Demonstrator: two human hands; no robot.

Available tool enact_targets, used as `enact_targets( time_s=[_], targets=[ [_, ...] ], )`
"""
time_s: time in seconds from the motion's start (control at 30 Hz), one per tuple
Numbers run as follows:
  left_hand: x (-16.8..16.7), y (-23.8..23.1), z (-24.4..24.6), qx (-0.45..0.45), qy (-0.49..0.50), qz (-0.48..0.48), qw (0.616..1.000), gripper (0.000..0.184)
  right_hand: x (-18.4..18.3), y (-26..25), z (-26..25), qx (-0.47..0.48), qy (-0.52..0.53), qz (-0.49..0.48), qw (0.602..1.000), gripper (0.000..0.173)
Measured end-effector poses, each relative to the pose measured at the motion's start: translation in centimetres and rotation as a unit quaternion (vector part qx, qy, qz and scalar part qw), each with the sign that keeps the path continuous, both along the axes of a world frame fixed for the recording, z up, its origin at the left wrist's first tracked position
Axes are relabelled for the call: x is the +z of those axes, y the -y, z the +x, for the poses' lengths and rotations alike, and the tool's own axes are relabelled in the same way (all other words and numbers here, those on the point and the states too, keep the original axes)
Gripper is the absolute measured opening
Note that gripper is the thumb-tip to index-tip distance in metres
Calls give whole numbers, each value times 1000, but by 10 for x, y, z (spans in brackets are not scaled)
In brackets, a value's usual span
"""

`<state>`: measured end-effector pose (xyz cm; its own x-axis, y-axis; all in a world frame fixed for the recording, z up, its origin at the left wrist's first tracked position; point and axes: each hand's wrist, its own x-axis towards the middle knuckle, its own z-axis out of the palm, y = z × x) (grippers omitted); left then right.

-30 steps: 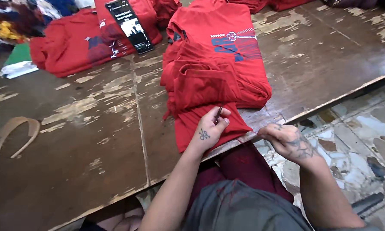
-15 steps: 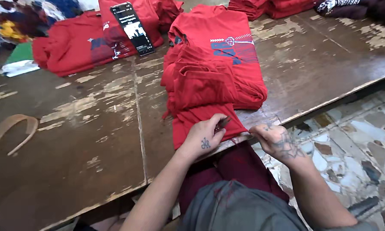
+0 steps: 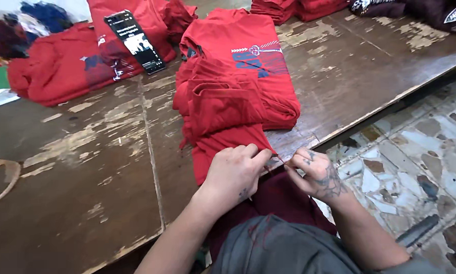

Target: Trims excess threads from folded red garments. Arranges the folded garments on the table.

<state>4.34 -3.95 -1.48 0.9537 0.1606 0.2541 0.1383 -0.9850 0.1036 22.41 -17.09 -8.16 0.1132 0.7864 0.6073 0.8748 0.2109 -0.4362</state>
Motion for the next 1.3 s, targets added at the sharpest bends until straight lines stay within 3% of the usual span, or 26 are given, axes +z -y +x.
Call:
enact_targets(
  time_s=[0.17,0.3,0.37,0.4,0.43,0.47,0.5,0.57,0.6,0.63,0.67,0.73,0.8,0.83,0.87,0.9,0.93,0.97,1.0,1.03,1.07,1.13,1.2,1.23,1.3],
  targets=[
    [-14,0,-2,30,5,1,1000,25,-1,-1,-6,110,-97,38,988,24],
    [-25,-10,-18,127,37,-153,979,35,10,13,-6,212,-87,-75,971,39],
    [-20,-24,-24,141,-64,-227,961,40,15,15,-8,221,-57,-88,970,32],
    [-12,-36,-27,124,-137,-267,946,36,18,11,-11,238,-47,-78,967,28],
    [-6,-47,-30,114,-137,-288,941,29,22,4,-15,262,-33,-70,962,28],
    [0,-56,-36,138,-38,-296,944,24,26,-6,-22,287,-14,-70,955,31],
    [9,-62,-39,191,133,-325,917,21,30,-18,-29,307,11,-81,948,35],
    [40,-69,-28,253,468,-362,765,10,42,-41,-45,329,77,-109,935,29],
    [53,-65,-22,238,526,-365,731,7,53,-46,-53,335,100,-106,931,19],
    [55,-55,-19,218,500,-356,759,5,66,-45,-57,354,108,-85,925,12],
    [46,-42,-18,201,418,-339,818,18,79,-38,-61,388,111,-66,913,9],
    [16,-20,-15,204,144,-287,925,47,93,-22,-68,468,125,-48,873,12],
    [3,-21,-10,162,-153,-258,940,51,92,-18,-75,527,121,-64,838,18],
    [5,-28,-7,129,-218,-242,937,39,90,-19,-78,543,114,-81,828,20],
    [14,-37,-10,113,-201,-240,943,28,88,-21,-81,545,109,-95,826,21],
    [24,-45,-18,130,-92,-232,960,19,84,-23,-85,537,107,-103,831,22],
    [33,-53,-27,172,74,-253,949,16,81,-26,-87,520,103,-115,840,21],
    [45,-60,-31,204,269,-289,896,13,78,-33,-87,491,105,-131,855,21],
    [64,-64,-32,212,430,-329,813,7,78,-45,-86,445,115,-141,877,24],
    [83,-66,-29,193,527,-355,748,5,78,-64,-82,386,127,-149,901,28],
    [93,-62,-27,171,551,-357,735,6,78,-86,-75,324,132,-155,924,30],
    [79,-48,-26,149,445,-314,825,7,70,-132,-51,197,135,-140,961,33],
    [45,-41,-26,153,236,-265,922,21,67,-177,-18,115,119,-181,969,45],
    [29,-41,-27,159,122,-249,948,29,64,-198,-4,87,117,-217,965,54],
    [6,-40,-28,181,-82,-252,947,47,61,-227,10,56,106,-295,948,68]
  ],
)
